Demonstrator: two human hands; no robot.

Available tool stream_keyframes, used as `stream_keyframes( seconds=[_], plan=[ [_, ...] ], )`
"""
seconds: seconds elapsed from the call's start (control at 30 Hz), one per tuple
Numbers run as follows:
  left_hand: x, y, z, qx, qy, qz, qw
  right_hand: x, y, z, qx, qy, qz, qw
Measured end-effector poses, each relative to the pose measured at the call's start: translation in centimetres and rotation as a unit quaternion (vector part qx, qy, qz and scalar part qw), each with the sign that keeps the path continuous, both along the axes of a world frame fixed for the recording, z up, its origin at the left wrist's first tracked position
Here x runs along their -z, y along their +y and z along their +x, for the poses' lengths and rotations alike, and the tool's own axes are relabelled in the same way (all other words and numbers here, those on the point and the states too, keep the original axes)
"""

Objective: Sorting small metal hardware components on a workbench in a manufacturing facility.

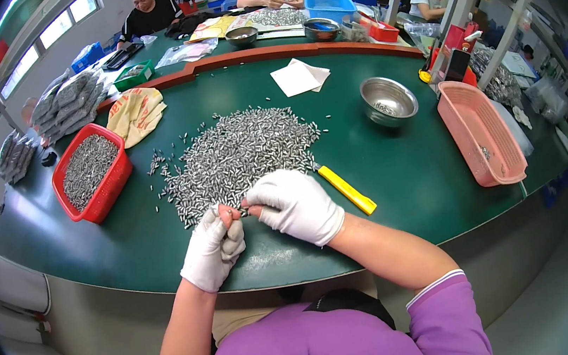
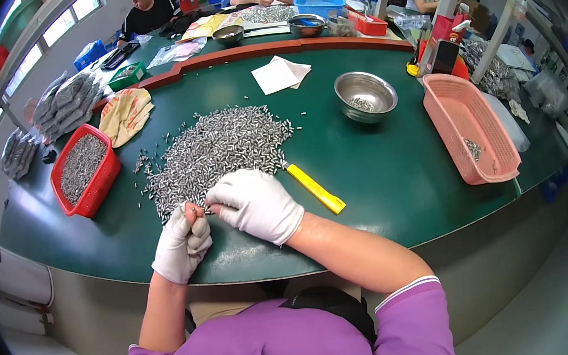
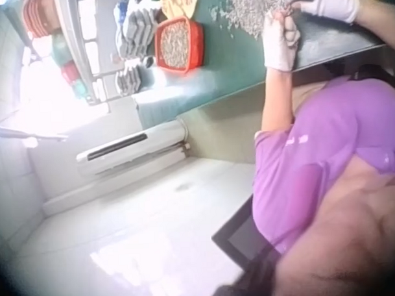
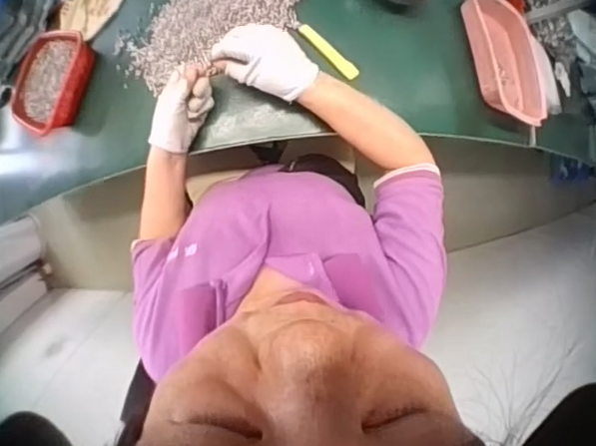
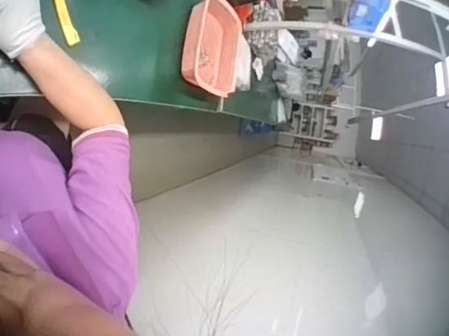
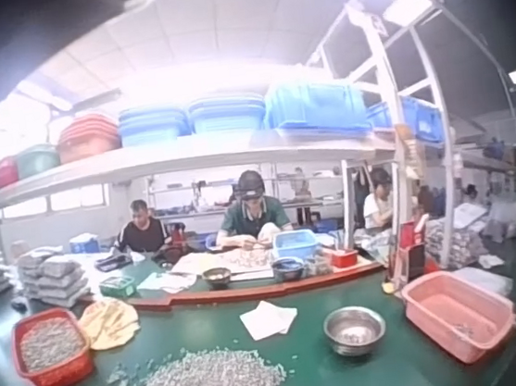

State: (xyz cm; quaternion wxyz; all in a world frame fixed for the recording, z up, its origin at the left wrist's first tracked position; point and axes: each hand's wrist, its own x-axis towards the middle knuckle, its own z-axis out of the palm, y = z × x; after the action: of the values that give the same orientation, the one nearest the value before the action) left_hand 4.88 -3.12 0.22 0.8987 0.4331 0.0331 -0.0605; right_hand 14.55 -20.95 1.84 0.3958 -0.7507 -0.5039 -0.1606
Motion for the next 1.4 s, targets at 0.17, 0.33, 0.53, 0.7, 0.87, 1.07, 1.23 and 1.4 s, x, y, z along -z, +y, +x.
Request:
stream_keyframes(
  seconds=[0.17, 0.33, 0.53, 0.7, 0.87, 1.07, 1.23, 1.4],
  plan=[
    [-1.2, -0.5, -1.3, -0.092, 0.021, 0.235, 0.967, -4.3, -3.4, 0.5, 0.204, -0.078, -0.032, 0.975],
    [-1.1, -1.7, -3.5, -0.13, -0.06, 0.639, 0.756, -4.2, -8.8, -1.5, 0.379, -0.021, -0.178, 0.908],
    [-1.2, -2.8, -3.6, -0.098, -0.128, 0.759, 0.631, 0.4, -10.0, -2.8, 0.449, 0.042, -0.242, 0.859],
    [-1.0, -2.5, -3.8, -0.097, -0.132, 0.753, 0.637, 1.4, -10.3, -4.0, 0.473, 0.057, -0.083, 0.875],
    [-0.8, -2.4, -3.9, -0.103, -0.133, 0.747, 0.643, -1.0, -9.6, -11.8, 0.225, 0.412, 0.057, 0.881],
    [-1.0, -2.5, -3.9, -0.091, -0.125, 0.755, 0.637, 0.3, -7.1, -15.5, 0.203, 0.3, -0.181, 0.914],
    [-1.0, -2.6, -3.8, -0.089, -0.12, 0.741, 0.655, 0.9, -5.9, -15.3, 0.202, 0.208, -0.197, 0.937],
    [-0.9, -2.7, -3.9, -0.098, -0.152, 0.746, 0.641, 0.6, -5.1, -15.3, 0.216, 0.165, -0.221, 0.937]
  ],
)
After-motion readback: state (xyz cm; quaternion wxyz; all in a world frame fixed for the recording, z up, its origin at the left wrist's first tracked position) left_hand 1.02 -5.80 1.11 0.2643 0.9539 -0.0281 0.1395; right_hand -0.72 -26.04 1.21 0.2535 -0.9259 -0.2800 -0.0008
